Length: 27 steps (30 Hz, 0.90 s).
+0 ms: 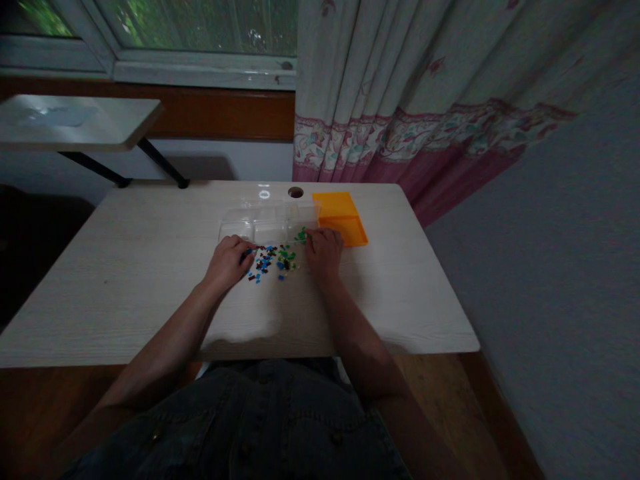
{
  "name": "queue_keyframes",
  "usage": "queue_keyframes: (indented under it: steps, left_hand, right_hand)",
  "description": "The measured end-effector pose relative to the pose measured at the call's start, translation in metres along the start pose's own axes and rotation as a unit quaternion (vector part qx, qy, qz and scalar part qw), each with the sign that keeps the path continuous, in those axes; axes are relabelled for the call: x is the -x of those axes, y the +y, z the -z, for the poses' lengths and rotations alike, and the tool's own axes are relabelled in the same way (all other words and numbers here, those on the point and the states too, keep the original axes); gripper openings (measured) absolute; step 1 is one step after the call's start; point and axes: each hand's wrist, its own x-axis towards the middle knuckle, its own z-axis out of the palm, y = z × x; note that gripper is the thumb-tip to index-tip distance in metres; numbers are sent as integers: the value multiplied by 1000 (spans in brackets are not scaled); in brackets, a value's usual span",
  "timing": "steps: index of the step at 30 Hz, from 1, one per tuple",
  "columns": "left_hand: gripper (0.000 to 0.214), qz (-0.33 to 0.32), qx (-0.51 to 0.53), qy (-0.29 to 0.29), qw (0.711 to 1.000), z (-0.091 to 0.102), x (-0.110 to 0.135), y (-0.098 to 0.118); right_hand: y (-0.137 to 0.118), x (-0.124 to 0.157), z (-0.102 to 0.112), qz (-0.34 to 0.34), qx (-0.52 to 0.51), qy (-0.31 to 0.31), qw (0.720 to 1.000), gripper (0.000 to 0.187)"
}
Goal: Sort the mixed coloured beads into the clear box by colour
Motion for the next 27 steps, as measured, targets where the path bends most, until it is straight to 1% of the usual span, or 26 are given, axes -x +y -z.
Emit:
queue_keyframes:
  steps: [5, 13, 20, 23, 25, 27]
  left_hand:
    - [27, -7, -14, 4, 1000, -2, -1, 2]
    - [16, 6, -11, 16, 1000, -5, -5, 3]
    - [19, 0, -17, 15, 1000, -6, -3, 5]
    - [23, -2, 16, 32, 999, -3, -2, 8]
    - [24, -9, 66, 47, 997, -1, -2, 11]
    - [24, -15, 132, 53, 990, 1, -3, 14]
  right_hand:
    - [1, 0, -1, 3, -8, 7, 1000, 26]
    - [0, 0, 0, 7, -3, 2, 1000, 27]
    - [-2, -1, 1, 3, -4, 8, 1000, 26]
    - [-5, 1, 1, 23, -16, 6, 1000, 25]
    - [-10, 4, 0, 55, -36, -5, 998, 25]
    - [-19, 10, -1, 101, -57, -32, 993, 25]
